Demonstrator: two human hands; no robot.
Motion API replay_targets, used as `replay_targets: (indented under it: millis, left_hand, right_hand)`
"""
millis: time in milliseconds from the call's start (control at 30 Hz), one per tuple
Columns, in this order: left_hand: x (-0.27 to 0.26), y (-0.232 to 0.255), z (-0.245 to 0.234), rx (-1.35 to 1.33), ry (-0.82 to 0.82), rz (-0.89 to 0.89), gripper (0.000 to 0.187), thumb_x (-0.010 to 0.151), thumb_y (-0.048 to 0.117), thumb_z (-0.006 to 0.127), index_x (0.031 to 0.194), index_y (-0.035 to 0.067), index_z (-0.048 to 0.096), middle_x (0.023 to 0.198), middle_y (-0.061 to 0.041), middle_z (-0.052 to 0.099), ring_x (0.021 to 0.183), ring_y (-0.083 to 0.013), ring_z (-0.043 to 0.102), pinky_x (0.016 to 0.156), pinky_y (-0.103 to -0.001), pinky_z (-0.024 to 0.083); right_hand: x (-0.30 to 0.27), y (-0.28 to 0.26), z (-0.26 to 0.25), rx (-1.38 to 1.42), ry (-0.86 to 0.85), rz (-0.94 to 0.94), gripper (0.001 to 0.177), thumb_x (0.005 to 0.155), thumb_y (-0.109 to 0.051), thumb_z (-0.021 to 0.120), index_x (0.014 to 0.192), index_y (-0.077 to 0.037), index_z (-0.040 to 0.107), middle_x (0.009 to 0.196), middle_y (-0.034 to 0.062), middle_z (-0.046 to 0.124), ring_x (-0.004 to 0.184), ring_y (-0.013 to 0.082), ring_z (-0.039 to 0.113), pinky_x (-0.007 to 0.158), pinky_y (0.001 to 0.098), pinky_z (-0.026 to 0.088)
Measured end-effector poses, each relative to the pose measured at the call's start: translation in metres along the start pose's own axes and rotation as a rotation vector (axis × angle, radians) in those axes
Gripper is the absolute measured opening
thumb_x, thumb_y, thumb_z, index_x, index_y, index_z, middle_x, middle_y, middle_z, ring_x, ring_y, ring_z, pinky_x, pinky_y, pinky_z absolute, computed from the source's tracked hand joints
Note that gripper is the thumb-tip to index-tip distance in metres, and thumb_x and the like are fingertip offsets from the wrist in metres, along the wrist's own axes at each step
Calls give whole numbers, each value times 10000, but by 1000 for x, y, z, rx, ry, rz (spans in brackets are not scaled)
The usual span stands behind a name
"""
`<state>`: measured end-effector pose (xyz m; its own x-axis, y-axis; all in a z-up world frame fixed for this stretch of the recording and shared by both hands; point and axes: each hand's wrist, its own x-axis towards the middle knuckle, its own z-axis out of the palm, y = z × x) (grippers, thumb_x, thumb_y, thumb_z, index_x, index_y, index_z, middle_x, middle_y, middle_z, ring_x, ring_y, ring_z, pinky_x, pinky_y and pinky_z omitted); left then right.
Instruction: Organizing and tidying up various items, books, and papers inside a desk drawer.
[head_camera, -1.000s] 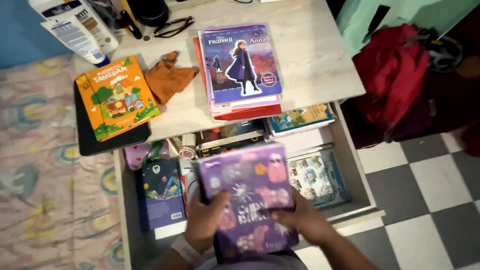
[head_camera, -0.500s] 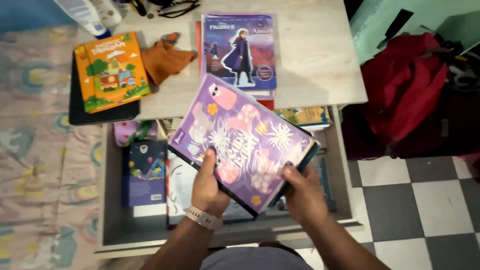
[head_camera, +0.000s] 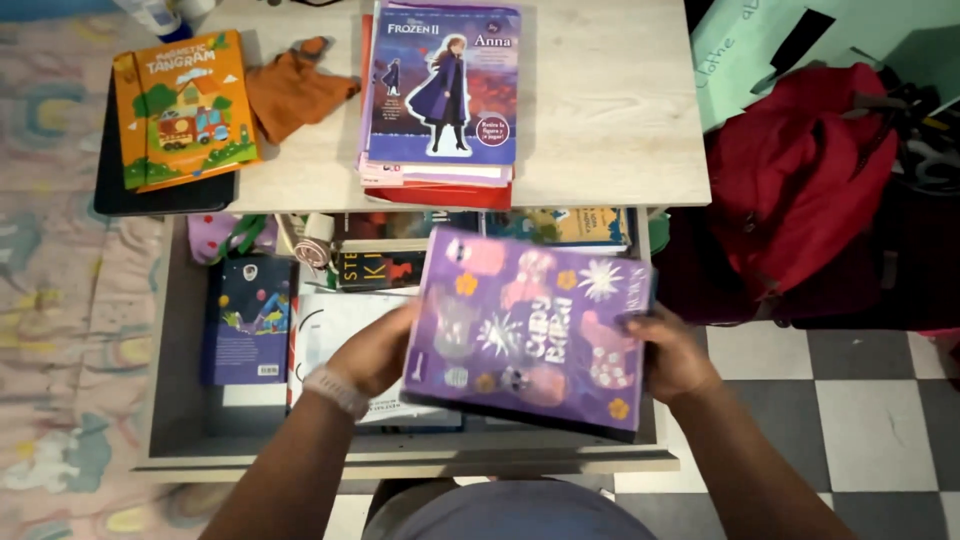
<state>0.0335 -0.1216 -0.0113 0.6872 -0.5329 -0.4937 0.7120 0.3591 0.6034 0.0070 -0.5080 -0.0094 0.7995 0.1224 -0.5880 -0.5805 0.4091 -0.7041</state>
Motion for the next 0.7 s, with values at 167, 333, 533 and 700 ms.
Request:
replay_targets:
  millis: [167, 333, 533, 700]
  left_hand:
    - [41, -54, 3, 223, 242, -118, 667, 881, 459, 709, 1377, 23, 616, 1360, -125, 665, 1236, -237, 614, 1047, -400, 480]
    - [61, -119, -4, 99, 397, -200, 643, 835, 424, 764, 1300, -8, 662, 1195, -150, 749, 1065, -249, 711, 925, -405, 578]
    - [77, -144, -4, 481, 658, -247, 641, 793, 475, 800, 1182, -13, 653, 1018, -165, 755, 875, -248, 722, 744, -416, 597]
    - [99, -184, -16, 557, 720, -178, 534, 811, 415, 795, 1128, 6, 667, 959, -112, 742, 834, -208, 719, 728, -392, 586]
  right_hand:
    - [27, 32, -1, -56, 120, 133, 540, 799, -160, 635, 1317, -33, 553, 1065, 151, 711, 928, 280, 708, 822, 435, 598]
    - [45, 66, -11, -431, 444, 127, 317, 961, -167, 613, 1220, 15, 630, 799, 128, 617, 668, 232, 562, 577, 399, 469]
    - [41, 86, -17, -579, 474, 166, 264, 912, -142, 569, 1146, -52, 650, 725, 106, 645, 585, 217, 594, 517, 420, 487]
    - [57, 114, -55, -761, 485, -2, 335, 897, -144, 539, 1214, -99, 638, 868, 64, 716, 722, 197, 685, 661, 386, 558]
